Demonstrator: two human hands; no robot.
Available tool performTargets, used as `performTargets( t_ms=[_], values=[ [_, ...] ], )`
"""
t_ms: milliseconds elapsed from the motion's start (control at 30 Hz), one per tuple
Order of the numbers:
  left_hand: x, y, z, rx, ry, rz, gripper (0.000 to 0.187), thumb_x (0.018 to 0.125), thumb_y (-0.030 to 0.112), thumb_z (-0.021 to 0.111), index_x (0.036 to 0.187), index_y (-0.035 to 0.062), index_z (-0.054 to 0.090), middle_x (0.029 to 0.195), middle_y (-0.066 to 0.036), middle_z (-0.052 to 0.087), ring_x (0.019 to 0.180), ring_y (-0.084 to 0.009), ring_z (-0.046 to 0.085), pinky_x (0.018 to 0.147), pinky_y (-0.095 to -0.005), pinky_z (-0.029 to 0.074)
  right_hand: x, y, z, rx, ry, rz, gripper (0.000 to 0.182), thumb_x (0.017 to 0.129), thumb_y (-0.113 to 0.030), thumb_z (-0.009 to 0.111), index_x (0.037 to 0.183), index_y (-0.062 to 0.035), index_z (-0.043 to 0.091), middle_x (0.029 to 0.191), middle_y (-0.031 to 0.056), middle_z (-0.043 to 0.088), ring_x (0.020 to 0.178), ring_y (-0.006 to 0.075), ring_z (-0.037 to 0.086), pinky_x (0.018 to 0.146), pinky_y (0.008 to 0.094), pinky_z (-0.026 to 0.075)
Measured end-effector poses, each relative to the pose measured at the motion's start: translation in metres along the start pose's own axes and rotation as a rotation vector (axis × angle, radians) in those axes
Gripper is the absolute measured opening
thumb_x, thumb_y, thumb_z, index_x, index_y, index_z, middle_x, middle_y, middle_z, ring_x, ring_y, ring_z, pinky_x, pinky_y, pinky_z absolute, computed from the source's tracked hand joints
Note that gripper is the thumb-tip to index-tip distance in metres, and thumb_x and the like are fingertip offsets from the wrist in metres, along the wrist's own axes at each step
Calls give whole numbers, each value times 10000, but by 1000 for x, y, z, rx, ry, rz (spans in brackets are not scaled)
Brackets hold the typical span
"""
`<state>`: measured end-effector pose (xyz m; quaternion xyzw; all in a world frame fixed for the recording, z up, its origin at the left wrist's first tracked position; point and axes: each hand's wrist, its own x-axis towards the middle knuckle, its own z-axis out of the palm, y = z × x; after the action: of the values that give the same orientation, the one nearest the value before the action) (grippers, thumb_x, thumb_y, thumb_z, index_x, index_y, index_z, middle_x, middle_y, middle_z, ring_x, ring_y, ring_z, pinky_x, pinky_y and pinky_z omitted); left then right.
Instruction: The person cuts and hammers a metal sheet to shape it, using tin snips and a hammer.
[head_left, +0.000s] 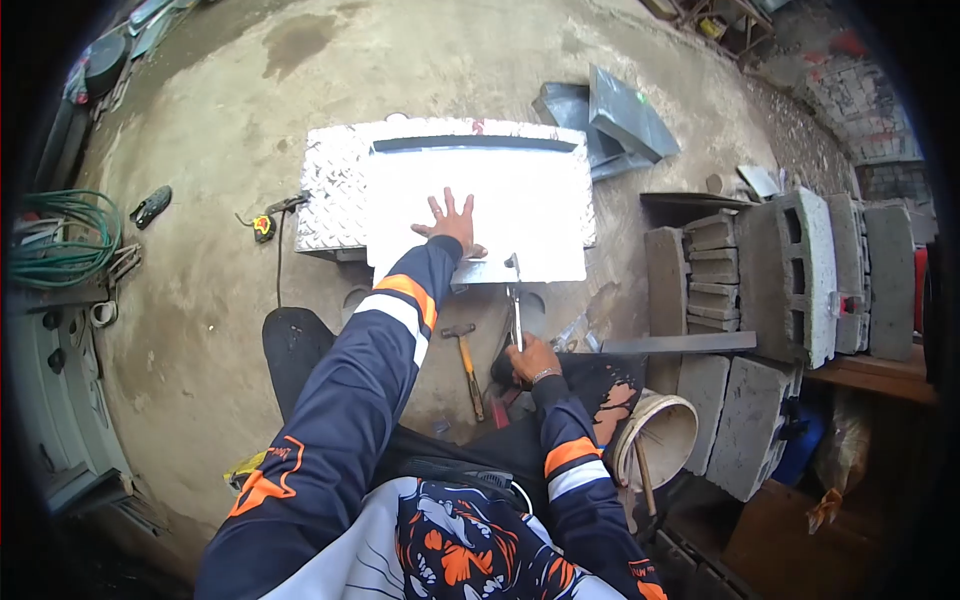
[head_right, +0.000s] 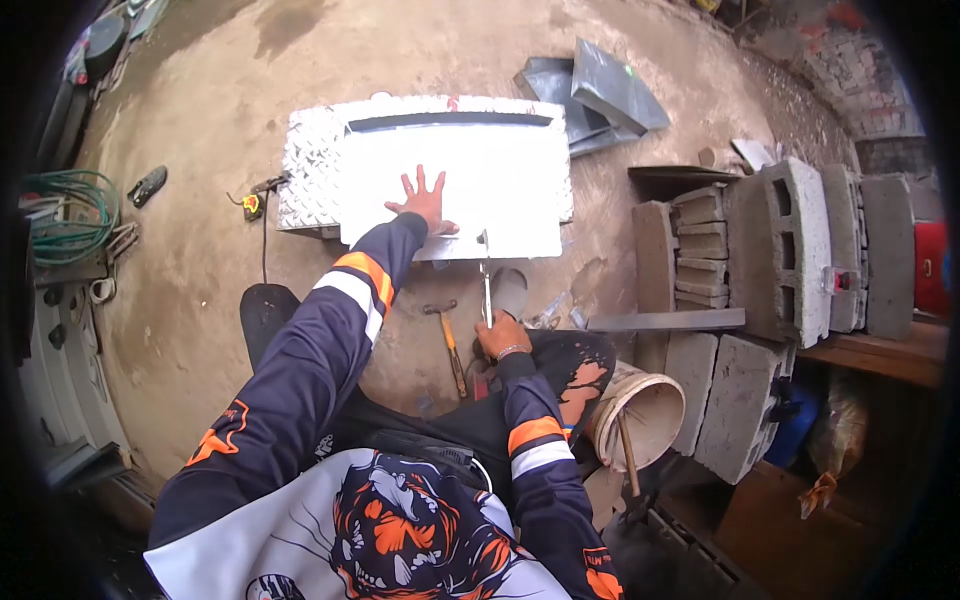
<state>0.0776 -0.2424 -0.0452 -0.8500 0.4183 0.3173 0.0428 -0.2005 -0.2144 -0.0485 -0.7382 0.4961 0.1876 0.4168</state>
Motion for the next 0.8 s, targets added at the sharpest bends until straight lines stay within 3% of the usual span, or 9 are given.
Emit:
performTargets(
  t_ms=[67,100,200,267,300,333,400,633,800],
  values=[
    [6,12,-7,-35,-68,-126,1329,607,510,877,1555,260,-20,1590,-202,-172,1437,-522,-73,942,-834,257,5,6,11,-256,190,-77,378,825,-336,565,1015,-14,618,820,209,685,736,369,693,827,459,521],
    [14,16,-8,-63,-105,-131,1417,558,467,917,1551,230,-66,1551,-276,-217,1392,-589,-128,905,-857,256,7,7,13,-263,159,-61,378,825,-336,565,1015,-14,618,820,209,685,736,369,693,827,459,521],
    [25,29,-14,-95,-155,-191,1421,533,422,939,1557,182,-16,1529,-328,-217,1352,-638,-150,885,-878,227,5,-9,12,-107,115,-49,273,836,-219,559,1016,-15,575,908,226,675,766,384,686,802,473,527],
    [35,38,-20,-85,-199,-222,1427,539,421,939,1554,142,-25,1514,-355,-220,1330,-668,-138,884,-874,231,-7,-32,5,522,-16,230,217,831,-73,528,1042,-25,525,863,210,659,788,401,668,756,463,537],
    [37,41,-23,-79,-214,-234,1435,554,406,937,1544,113,-59,1494,-375,-241,1314,-686,-139,883,-867,244,-10,-40,0,587,-3,231,255,812,19,481,1061,-38,493,829,172,644,777,393,656,707,441,535],
    [37,43,-25,-73,-230,-248,1445,569,391,935,1535,84,-94,1473,-395,-262,1297,-703,-140,881,-859,256,-10,-30,4,583,-19,260,255,812,19,481,1061,-38,493,829,172,644,777,393,656,707,441,535],
    [38,43,-24,-67,-243,-241,1445,570,388,935,1531,64,-94,1465,-405,-263,1286,-715,-132,869,-861,260,-8,-3,18,424,113,46,288,801,9,487,1083,-45,510,836,138,636,761,364,652,712,442,521],
    [40,45,-35,-88,-272,-207,1467,578,451,917,1495,-45,-115,1405,-485,-257,1238,-756,-137,836,-859,270,-6,-12,9,412,115,95,323,794,17,475,1102,-49,543,840,122,627,803,344,637,745,420,506],
    [43,49,-27,-65,-237,-245,1467,563,476,915,1503,-45,-83,1416,-487,-230,1233,-757,-142,829,-875,229,2,-8,12,465,117,102,320,782,24,489,1087,-53,549,823,117,615,794,340,632,740,406,500]
  ],
)
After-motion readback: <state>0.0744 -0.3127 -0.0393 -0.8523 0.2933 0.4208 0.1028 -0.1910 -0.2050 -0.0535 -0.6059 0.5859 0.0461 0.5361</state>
